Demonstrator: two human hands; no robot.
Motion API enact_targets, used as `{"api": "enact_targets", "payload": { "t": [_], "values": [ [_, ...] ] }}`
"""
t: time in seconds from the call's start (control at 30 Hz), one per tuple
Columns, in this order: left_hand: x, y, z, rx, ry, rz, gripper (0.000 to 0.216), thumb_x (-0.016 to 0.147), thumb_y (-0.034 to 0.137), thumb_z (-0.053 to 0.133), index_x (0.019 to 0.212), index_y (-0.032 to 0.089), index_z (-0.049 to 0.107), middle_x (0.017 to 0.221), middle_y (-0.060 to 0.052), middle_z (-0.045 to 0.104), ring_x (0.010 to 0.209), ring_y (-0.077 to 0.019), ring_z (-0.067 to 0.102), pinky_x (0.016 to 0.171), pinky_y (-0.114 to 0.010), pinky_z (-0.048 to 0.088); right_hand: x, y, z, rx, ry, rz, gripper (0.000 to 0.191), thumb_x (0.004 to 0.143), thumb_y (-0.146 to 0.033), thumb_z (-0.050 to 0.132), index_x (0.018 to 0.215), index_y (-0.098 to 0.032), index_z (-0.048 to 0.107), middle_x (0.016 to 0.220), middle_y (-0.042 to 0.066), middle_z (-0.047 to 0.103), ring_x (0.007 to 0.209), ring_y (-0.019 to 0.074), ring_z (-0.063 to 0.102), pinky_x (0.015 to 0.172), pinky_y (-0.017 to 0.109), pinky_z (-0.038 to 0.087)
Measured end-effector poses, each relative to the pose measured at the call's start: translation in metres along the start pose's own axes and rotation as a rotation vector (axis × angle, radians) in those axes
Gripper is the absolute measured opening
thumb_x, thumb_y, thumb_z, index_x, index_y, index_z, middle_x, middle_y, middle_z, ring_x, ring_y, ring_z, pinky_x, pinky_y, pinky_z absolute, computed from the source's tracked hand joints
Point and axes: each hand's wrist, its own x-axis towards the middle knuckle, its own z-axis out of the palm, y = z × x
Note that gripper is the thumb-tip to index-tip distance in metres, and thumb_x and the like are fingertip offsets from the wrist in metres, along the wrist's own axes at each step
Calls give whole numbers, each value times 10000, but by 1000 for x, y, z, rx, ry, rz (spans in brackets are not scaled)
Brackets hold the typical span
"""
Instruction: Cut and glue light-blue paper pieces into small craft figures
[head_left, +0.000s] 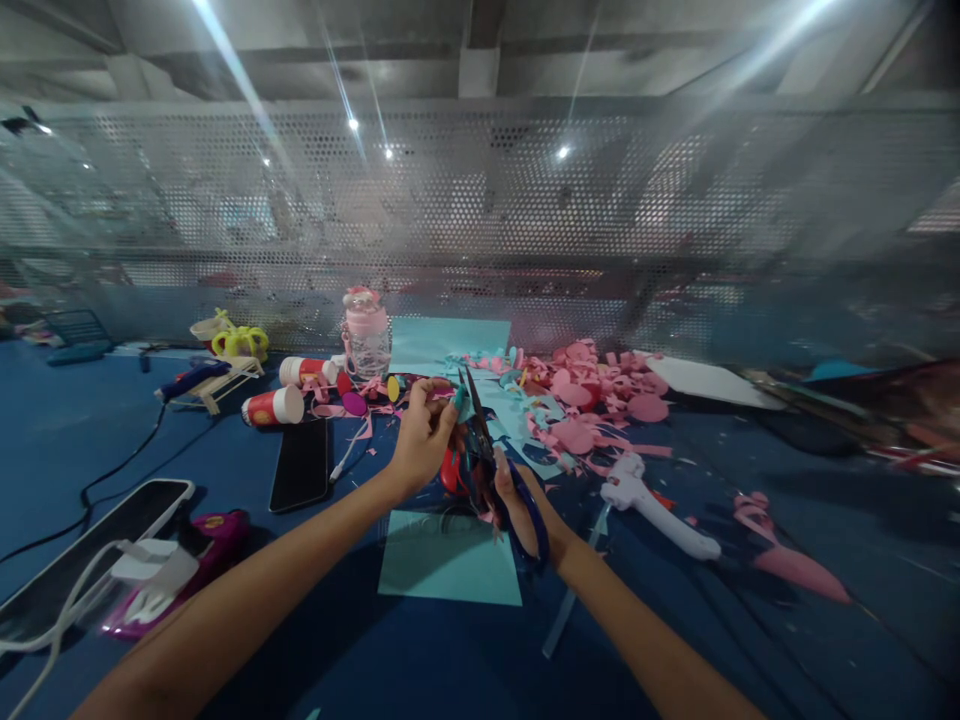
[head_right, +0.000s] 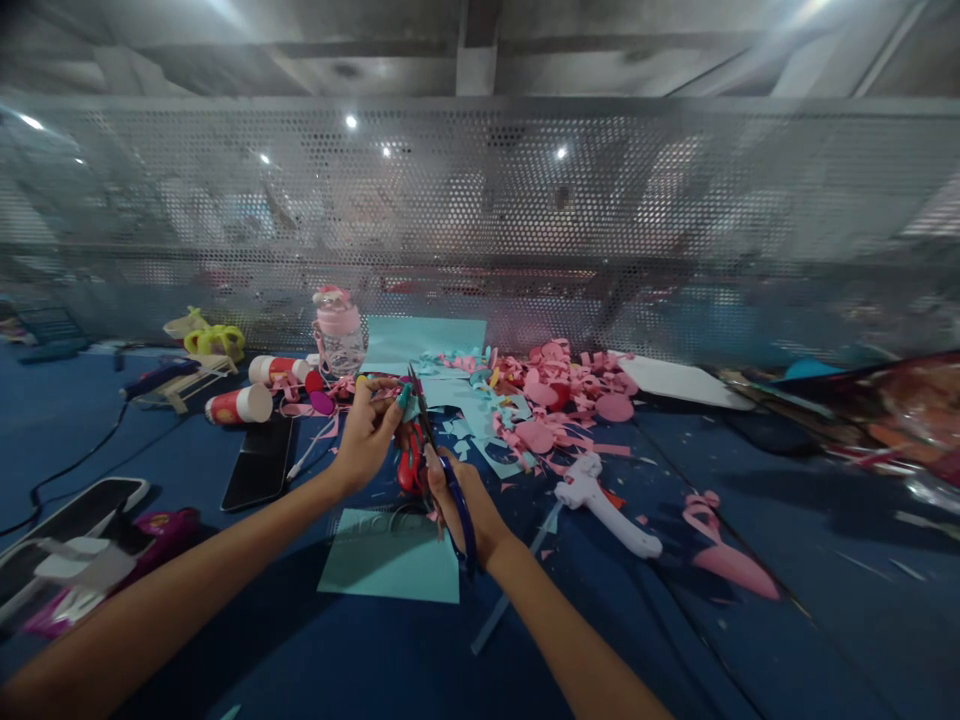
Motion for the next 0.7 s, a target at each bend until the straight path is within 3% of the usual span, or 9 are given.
{"api": "enact_targets", "payload": {
  "t": [0.2,0.53,0.7],
  "values": [
    [-1,-3,1,-22,5,-5,327,802,415,495,986,191,343,543,66,522,374,-62,493,381,-168,399,1,1,-1,-22,-15,-5,510,772,-676,270,739,-197,440,461,-56,369,356,83,375,359,226,349],
    [-1,-5,0,-19,-2,-8,339,803,425,486,1000,194,333,554,68,521,390,-63,498,396,-173,417,3,-4,-3,-149,38,-96,508,775,-667,279,647,-202,436,501,-31,371,460,104,379,397,229,300],
    [-1,-6,1,-31,5,-28,335,798,422,497,986,194,339,546,66,527,372,-68,496,382,-175,405,5,-1,-4,-246,57,-31,451,813,-610,270,634,-209,375,485,-55,328,411,94,351,389,228,297]
  ]
}}
